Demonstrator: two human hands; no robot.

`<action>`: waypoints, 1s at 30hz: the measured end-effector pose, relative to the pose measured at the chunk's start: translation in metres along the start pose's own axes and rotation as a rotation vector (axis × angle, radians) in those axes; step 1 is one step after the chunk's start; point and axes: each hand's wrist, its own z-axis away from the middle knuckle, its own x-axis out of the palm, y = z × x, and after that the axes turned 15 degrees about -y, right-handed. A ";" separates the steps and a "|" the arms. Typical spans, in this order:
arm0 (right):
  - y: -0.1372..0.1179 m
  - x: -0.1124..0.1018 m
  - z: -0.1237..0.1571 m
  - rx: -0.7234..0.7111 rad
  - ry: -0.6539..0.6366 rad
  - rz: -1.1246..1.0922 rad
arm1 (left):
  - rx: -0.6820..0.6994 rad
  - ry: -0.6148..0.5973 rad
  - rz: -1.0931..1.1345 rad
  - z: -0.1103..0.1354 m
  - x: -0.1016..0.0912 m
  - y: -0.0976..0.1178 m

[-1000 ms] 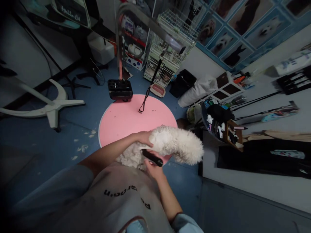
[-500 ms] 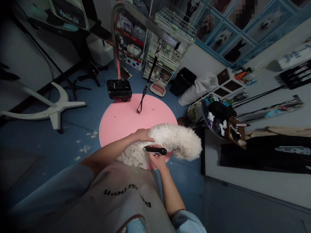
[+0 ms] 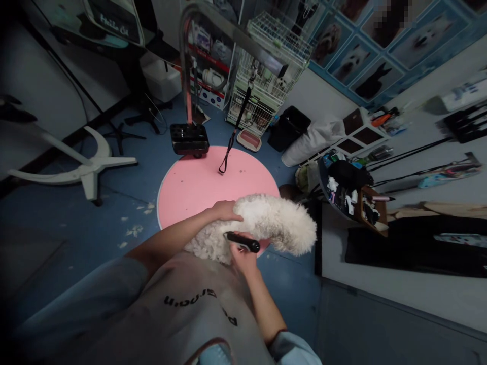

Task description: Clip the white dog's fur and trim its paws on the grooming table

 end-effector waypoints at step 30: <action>-0.015 0.022 0.003 0.022 -0.323 0.083 | 0.166 -0.014 -0.017 0.003 -0.005 -0.002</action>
